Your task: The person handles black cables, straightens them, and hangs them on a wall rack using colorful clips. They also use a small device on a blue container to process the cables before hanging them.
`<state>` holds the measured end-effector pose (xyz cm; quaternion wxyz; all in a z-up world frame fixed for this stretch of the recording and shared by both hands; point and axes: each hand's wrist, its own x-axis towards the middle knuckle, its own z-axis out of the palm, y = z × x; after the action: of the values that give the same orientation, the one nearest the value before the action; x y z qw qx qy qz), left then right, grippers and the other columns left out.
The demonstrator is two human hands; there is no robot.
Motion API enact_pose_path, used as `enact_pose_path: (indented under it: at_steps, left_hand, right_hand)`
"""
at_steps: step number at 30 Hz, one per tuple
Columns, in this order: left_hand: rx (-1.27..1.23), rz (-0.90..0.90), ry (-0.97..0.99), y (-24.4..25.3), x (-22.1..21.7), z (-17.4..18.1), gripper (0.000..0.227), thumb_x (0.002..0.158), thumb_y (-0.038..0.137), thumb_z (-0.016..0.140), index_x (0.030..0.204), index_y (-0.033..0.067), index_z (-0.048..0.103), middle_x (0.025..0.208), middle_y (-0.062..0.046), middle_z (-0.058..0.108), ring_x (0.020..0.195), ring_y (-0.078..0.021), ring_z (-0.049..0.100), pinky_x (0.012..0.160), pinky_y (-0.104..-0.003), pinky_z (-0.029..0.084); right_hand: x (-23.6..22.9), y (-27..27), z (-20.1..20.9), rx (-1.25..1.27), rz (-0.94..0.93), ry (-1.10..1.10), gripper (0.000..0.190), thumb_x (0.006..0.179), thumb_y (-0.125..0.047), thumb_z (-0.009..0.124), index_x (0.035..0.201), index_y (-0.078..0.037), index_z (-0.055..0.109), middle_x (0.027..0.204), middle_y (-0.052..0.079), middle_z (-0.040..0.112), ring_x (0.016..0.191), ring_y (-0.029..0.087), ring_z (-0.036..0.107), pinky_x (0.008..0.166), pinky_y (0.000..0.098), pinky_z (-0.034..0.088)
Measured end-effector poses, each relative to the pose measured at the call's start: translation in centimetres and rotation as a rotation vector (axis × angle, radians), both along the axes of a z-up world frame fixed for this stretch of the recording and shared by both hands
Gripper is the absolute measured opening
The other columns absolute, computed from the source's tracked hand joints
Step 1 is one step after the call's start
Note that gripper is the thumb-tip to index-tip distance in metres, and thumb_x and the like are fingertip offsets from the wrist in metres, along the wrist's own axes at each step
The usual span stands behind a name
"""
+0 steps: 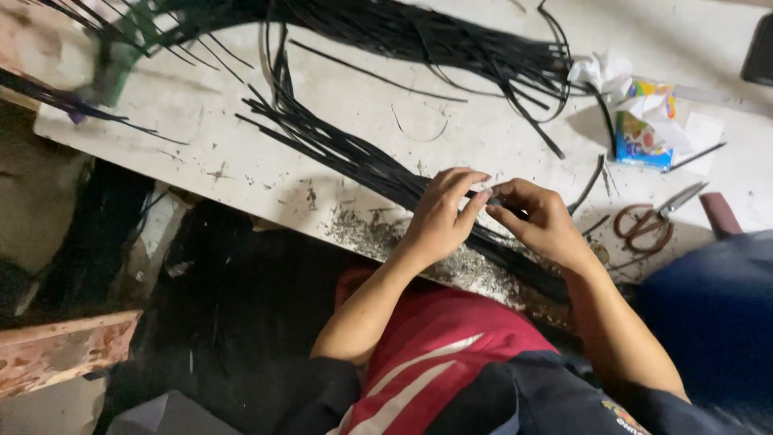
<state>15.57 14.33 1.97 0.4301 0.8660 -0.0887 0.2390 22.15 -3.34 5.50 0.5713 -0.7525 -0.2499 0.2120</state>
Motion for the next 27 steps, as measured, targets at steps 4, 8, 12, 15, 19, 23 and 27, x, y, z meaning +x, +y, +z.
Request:
enact_pose_path:
  at_steps: [4,8,12,15,19,23,27]
  left_hand:
    - [-0.008,-0.021,-0.018,-0.6,-0.1,1.5,0.029,0.107,0.026,0.057,0.122,0.0026,0.066,0.107,-0.015,0.07,0.108,-0.0356,0.068,0.095,-0.045,0.054]
    - [-0.008,-0.045,-0.054,-0.6,-1.1,4.3,0.027,0.108,0.022,0.055,0.121,0.0016,0.066,0.104,-0.014,0.069,0.104,-0.0331,0.069,0.093,-0.042,0.055]
    - [-0.104,-0.1,-0.049,-1.0,-2.2,6.0,0.027,0.109,0.016,0.051,0.125,-0.0015,0.064,0.108,-0.016,0.067,0.108,-0.0342,0.068,0.095,-0.044,0.054]
    - [-0.124,-0.069,-0.11,-1.6,-3.0,7.1,0.025,0.108,0.013,0.054,0.126,-0.0013,0.063,0.112,-0.016,0.067,0.112,-0.0353,0.068,0.097,-0.043,0.054]
    - [-0.215,-0.04,-0.187,-2.3,-4.3,8.9,0.019,0.106,0.008,0.058,0.121,-0.002,0.065,0.108,-0.015,0.068,0.107,-0.0336,0.07,0.096,-0.043,0.055]
    - [-0.23,0.004,-0.228,-2.8,-5.1,7.9,0.016,0.104,0.006,0.061,0.116,-0.0014,0.066,0.107,-0.014,0.069,0.106,-0.0326,0.07,0.094,-0.042,0.056]
    - [-0.213,0.022,-0.184,-3.7,-6.9,9.0,0.015,0.105,0.008,0.057,0.115,-0.0015,0.062,0.106,-0.015,0.066,0.103,-0.0296,0.067,0.092,-0.039,0.055]
  right_hand:
    - [-0.6,-0.5,3.1,0.151,-0.072,-0.026,0.016,0.089,-0.001,0.076,0.105,0.001,0.076,0.073,0.01,0.068,0.069,0.014,0.057,0.065,0.029,0.052]
    - [-0.7,-0.6,2.5,0.194,-0.071,-0.118,0.016,0.087,-0.001,0.079,0.102,-0.001,0.078,0.071,0.01,0.071,0.067,0.011,0.058,0.062,0.0273,0.053]
    - [-0.7,-0.5,1.9,0.283,-0.122,-0.149,0.016,0.085,-0.001,0.081,0.1,0.003,0.077,0.063,0.012,0.068,0.058,0.014,0.059,0.056,0.0259,0.052]
    - [-1.0,0.0,2.2,0.349,-0.118,-0.186,0.014,0.084,0.002,0.08,0.097,0.005,0.076,0.059,0.014,0.067,0.052,0.015,0.059,0.051,0.0256,0.05]
    - [-1.5,0.1,2.4,0.416,-0.119,-0.212,0.013,0.082,0.004,0.08,0.094,0.006,0.076,0.058,0.014,0.067,0.049,0.014,0.057,0.048,0.027,0.049]
    - [-3.1,0.4,3.8,0.476,-0.11,-0.232,0.015,0.079,0.003,0.083,0.093,0.005,0.076,0.058,0.015,0.068,0.047,0.015,0.059,0.047,0.0261,0.05]
    - [-3.2,-0.9,3.0,0.506,0.007,-0.205,0.014,0.084,-0.001,0.078,0.098,0.001,0.075,0.073,0.009,0.071,0.055,0.008,0.057,0.05,0.0198,0.048]
